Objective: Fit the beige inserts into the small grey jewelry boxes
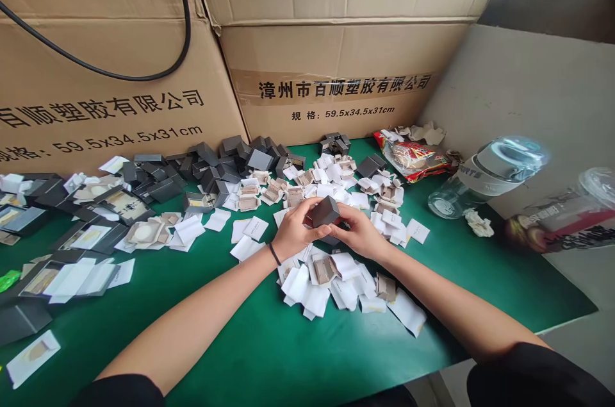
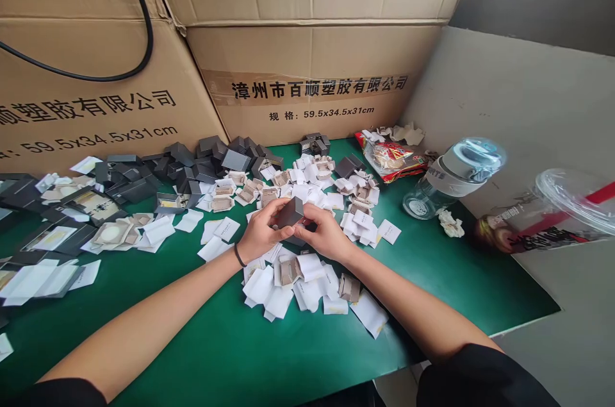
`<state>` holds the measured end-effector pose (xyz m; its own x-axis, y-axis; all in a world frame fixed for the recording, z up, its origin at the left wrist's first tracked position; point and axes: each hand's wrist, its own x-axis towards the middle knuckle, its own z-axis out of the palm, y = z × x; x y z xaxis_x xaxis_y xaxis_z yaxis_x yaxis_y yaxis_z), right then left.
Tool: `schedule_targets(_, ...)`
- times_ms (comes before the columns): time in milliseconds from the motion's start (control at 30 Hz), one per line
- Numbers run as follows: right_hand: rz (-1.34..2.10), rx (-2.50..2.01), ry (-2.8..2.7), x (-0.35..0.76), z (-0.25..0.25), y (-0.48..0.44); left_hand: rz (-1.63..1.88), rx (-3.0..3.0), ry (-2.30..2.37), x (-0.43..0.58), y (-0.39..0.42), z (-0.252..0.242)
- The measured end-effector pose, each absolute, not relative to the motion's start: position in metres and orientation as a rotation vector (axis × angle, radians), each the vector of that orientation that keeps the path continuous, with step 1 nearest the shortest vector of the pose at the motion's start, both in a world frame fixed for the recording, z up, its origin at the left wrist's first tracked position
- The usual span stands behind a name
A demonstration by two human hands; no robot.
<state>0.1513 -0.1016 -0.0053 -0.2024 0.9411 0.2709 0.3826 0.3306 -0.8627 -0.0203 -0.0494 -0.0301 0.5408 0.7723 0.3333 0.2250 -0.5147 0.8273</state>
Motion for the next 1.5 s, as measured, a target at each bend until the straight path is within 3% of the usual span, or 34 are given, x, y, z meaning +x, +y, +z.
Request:
schedule_targets(400, 1.022, -1.114, -1.399, 0.15, -0.003, -0.107, 1.287, 2.796, 0.35, -0.02, -0.053, -0.019)
schedule_targets(567, 1.116, -1.082, -1.399, 0.151, -0.003, -0.108, 1.287, 2.863, 0.32, -0.018, -0.056, -0.014)
schedule_targets(800, 0.88, -1.276, -1.339, 0.154, -0.023, -0.096, 1.138, 2.998, 0.541, -0.02, -0.052, -0.019)
schedule_targets(1100, 1.213, -1.013, -1.483, 0.156, -0.012, -0.097, 1.197, 3.016, 0.413, -0.024, -0.047, -0.017)
schedule_targets(1300, 1.035, -1.086, -1.485, 0.157, -0.014, -0.095, 1.177, 3.045, 0.356, -0.026, -0.044, -0.013)
schedule_targets(1500, 0.451, -1.302, -1.643, 0.167, -0.02, -0.09, 1.164, 3.098, 0.556, -0.025, -0.045, -0.005)
